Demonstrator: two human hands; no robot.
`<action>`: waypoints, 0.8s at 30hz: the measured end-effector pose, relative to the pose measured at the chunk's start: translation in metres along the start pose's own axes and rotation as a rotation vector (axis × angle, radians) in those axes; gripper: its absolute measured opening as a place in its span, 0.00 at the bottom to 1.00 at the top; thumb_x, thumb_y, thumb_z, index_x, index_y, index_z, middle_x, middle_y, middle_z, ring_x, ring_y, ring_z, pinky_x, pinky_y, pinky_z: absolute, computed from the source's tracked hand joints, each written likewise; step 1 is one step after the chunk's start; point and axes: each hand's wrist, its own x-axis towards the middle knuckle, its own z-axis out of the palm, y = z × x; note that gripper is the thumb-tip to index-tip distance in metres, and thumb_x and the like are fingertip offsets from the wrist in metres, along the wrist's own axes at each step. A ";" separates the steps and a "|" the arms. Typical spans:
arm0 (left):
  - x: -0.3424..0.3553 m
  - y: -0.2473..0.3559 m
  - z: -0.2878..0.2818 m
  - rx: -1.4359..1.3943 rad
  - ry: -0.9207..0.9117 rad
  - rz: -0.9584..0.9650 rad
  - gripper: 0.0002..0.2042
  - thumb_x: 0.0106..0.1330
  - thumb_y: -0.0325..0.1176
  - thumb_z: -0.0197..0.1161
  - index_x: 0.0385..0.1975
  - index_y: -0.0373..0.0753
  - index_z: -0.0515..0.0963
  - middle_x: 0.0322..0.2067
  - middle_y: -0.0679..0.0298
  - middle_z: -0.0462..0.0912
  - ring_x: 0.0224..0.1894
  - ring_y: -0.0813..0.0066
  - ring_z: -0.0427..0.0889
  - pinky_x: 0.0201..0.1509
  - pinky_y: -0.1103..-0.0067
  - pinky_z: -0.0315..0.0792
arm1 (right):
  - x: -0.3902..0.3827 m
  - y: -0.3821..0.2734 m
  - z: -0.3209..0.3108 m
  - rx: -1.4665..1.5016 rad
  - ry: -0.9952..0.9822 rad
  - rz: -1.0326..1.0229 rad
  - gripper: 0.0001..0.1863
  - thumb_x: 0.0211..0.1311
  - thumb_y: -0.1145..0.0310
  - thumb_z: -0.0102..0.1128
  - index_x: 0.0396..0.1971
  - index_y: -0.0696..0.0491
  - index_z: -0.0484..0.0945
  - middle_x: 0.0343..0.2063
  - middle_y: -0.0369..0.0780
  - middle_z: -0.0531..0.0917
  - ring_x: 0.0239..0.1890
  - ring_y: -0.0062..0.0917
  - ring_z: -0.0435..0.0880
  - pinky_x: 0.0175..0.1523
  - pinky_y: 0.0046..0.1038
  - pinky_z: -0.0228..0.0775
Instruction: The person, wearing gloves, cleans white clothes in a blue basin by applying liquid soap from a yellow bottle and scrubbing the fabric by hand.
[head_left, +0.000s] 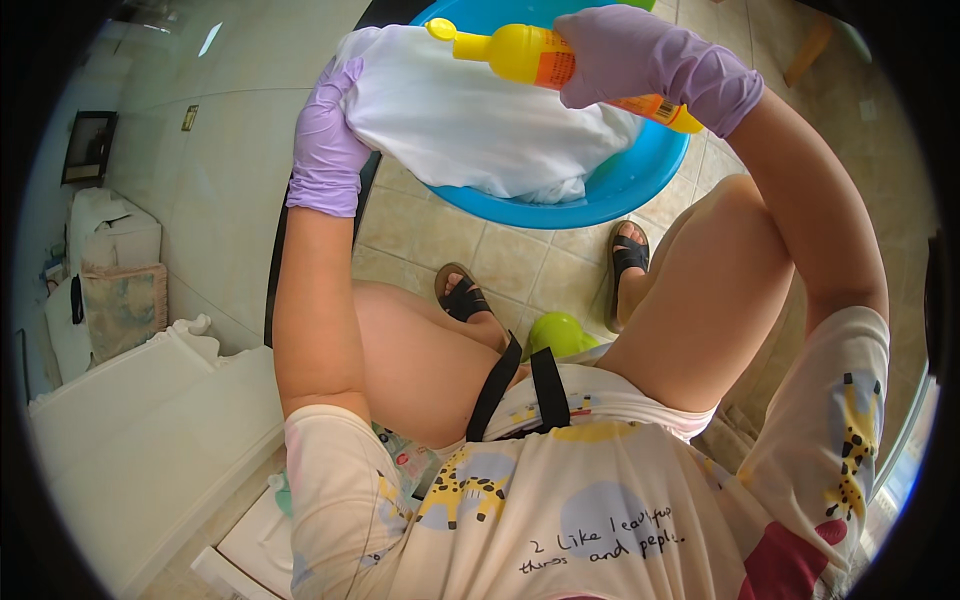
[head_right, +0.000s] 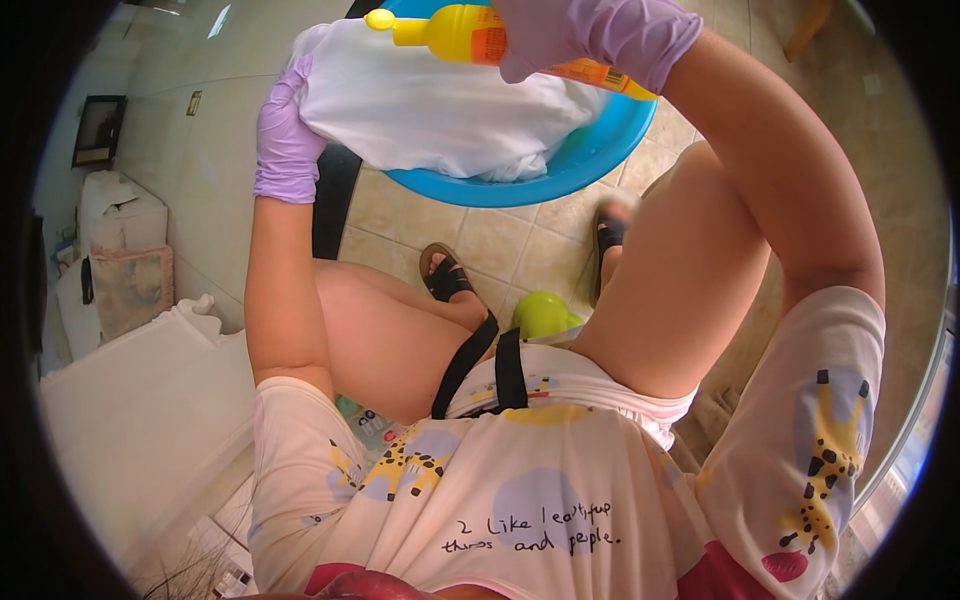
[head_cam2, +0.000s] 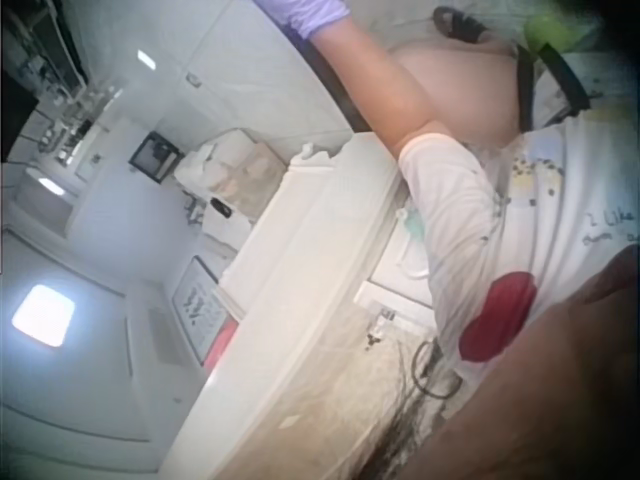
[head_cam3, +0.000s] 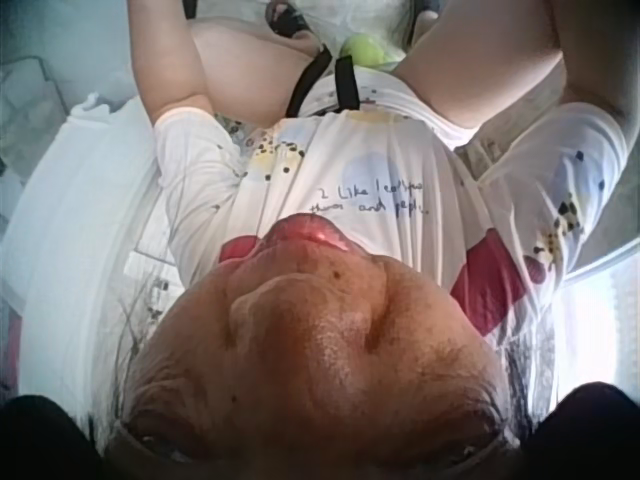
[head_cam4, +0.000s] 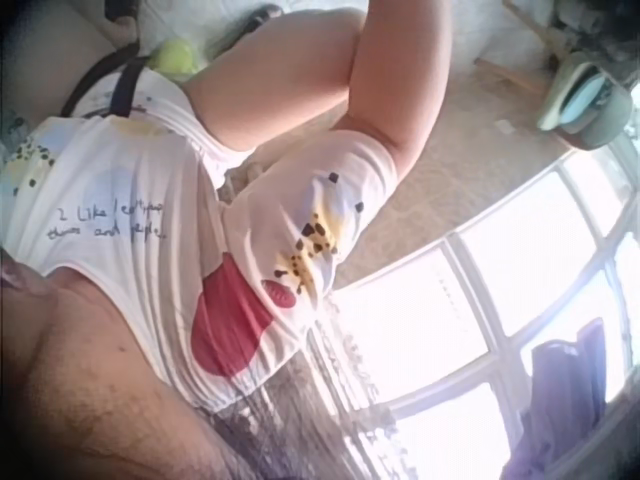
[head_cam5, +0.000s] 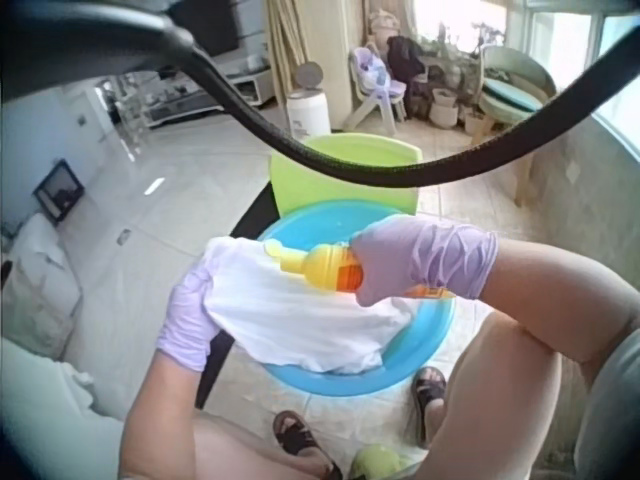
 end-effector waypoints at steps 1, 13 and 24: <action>0.000 0.000 0.001 0.003 -0.011 0.007 0.16 0.64 0.28 0.54 0.51 0.34 0.71 0.48 0.57 0.77 0.51 0.66 0.76 0.56 0.72 0.71 | 0.004 0.000 0.001 -0.008 -0.005 -0.012 0.21 0.39 0.54 0.64 0.31 0.55 0.81 0.24 0.46 0.82 0.30 0.39 0.81 0.38 0.34 0.73; 0.002 -0.002 -0.002 -0.011 -0.021 0.011 0.16 0.64 0.28 0.55 0.51 0.33 0.71 0.47 0.58 0.78 0.49 0.68 0.77 0.54 0.76 0.70 | 0.035 -0.020 0.008 -0.129 0.025 0.023 0.19 0.39 0.55 0.64 0.30 0.53 0.82 0.24 0.45 0.82 0.29 0.38 0.82 0.38 0.33 0.72; 0.005 -0.003 -0.003 0.015 0.012 0.022 0.16 0.64 0.27 0.54 0.51 0.33 0.72 0.48 0.58 0.78 0.49 0.68 0.77 0.55 0.75 0.71 | 0.044 -0.022 0.007 -0.218 0.030 0.022 0.21 0.39 0.53 0.64 0.32 0.53 0.82 0.26 0.44 0.83 0.31 0.37 0.82 0.38 0.32 0.73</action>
